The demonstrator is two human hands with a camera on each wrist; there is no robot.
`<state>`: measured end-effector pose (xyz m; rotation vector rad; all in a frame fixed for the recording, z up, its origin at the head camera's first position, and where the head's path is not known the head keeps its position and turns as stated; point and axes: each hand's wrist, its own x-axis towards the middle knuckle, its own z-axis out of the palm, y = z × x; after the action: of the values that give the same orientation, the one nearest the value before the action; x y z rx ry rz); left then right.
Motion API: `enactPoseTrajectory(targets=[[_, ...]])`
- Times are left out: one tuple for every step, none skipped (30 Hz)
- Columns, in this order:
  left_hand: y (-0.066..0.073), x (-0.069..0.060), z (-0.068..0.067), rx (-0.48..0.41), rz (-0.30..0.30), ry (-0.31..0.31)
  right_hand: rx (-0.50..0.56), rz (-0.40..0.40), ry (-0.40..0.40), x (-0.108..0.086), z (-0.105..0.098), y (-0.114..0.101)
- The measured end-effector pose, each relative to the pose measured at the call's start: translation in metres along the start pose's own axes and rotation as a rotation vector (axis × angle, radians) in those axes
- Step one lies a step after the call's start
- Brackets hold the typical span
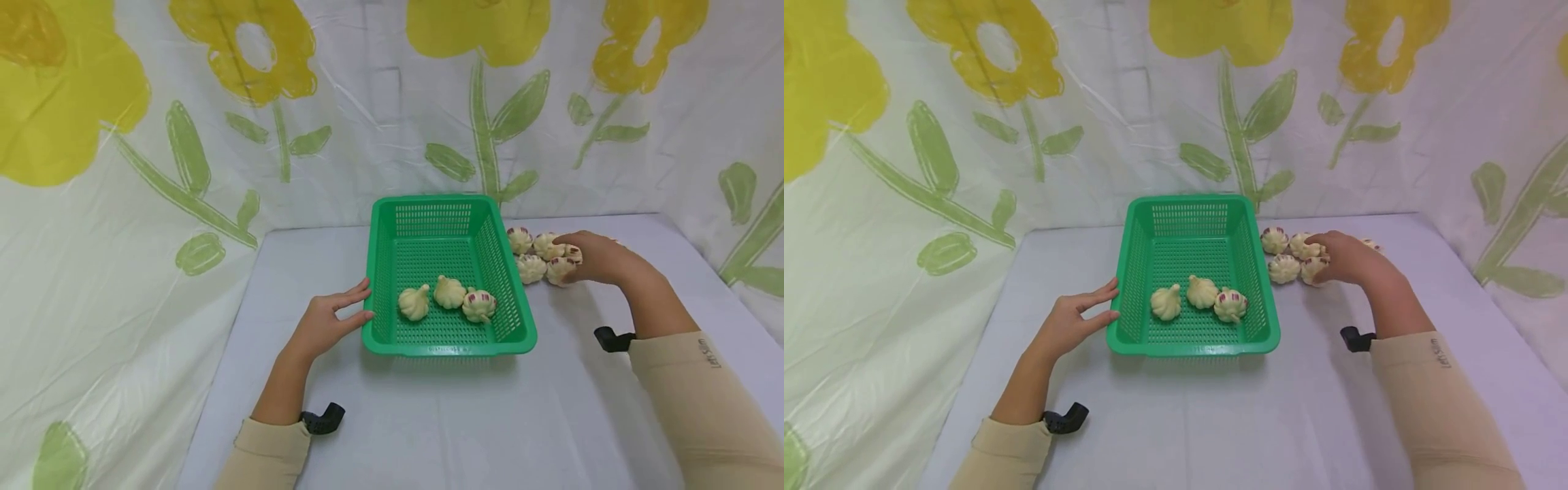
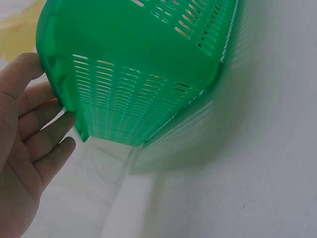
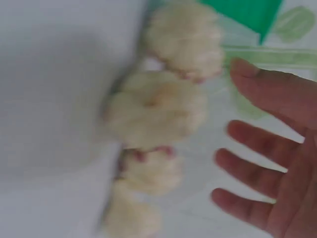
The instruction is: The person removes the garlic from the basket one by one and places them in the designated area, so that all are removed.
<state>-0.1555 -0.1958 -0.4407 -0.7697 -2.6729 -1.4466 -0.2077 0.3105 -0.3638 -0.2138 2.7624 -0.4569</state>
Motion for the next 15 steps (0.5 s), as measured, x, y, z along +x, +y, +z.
enactPoseTrajectory(targets=[[0.0,0.0,0.0,0.001,0.0,-0.001,-0.013,0.005,-0.016,-0.001,-0.007,-0.007],[0.0,0.0,0.0,0.002,0.002,-0.001,-0.025,0.007,-0.03,-0.002,-0.014,-0.014],[0.0,0.0,0.0,0.001,0.003,-0.001,-0.042,0.002,-0.039,-0.003,-0.021,-0.022],[-0.001,0.0,0.0,-0.001,0.004,0.0,-0.047,-0.006,-0.046,-0.004,-0.028,-0.03],[-0.001,0.0,0.0,0.0,0.005,0.001,-0.058,-0.017,-0.051,-0.003,-0.034,-0.039],[-0.002,0.0,0.0,0.0,0.005,0.002,-0.069,-0.029,-0.055,-0.003,-0.04,-0.047],[-0.002,0.0,0.0,0.001,0.006,0.003,-0.077,-0.039,-0.064,-0.001,-0.045,-0.056],[-0.002,0.0,0.0,0.002,0.008,0.004,-0.086,-0.05,-0.073,0.0,-0.05,-0.063],[-0.002,0.0,0.0,0.002,0.007,0.005,-0.094,-0.058,-0.084,0.002,-0.054,-0.071],[-0.002,0.0,0.0,0.007,0.008,0.005,-0.095,-0.062,-0.098,0.004,-0.058,-0.079],[-0.002,0.0,0.0,0.009,0.007,0.004,-0.097,-0.066,-0.109,0.005,-0.061,-0.087],[-0.002,0.0,0.0,0.011,0.006,0.003,-0.091,-0.068,-0.122,0.007,-0.063,-0.094],[-0.002,0.0,0.0,0.012,0.005,0.0,-0.085,-0.076,-0.136,0.008,-0.064,-0.101],[-0.002,0.0,0.0,0.012,0.003,-0.003,-0.077,-0.085,-0.148,0.01,-0.066,-0.109],[-0.002,0.001,0.0,0.01,0.0,-0.006,-0.064,-0.094,-0.162,0.011,-0.066,-0.116]])
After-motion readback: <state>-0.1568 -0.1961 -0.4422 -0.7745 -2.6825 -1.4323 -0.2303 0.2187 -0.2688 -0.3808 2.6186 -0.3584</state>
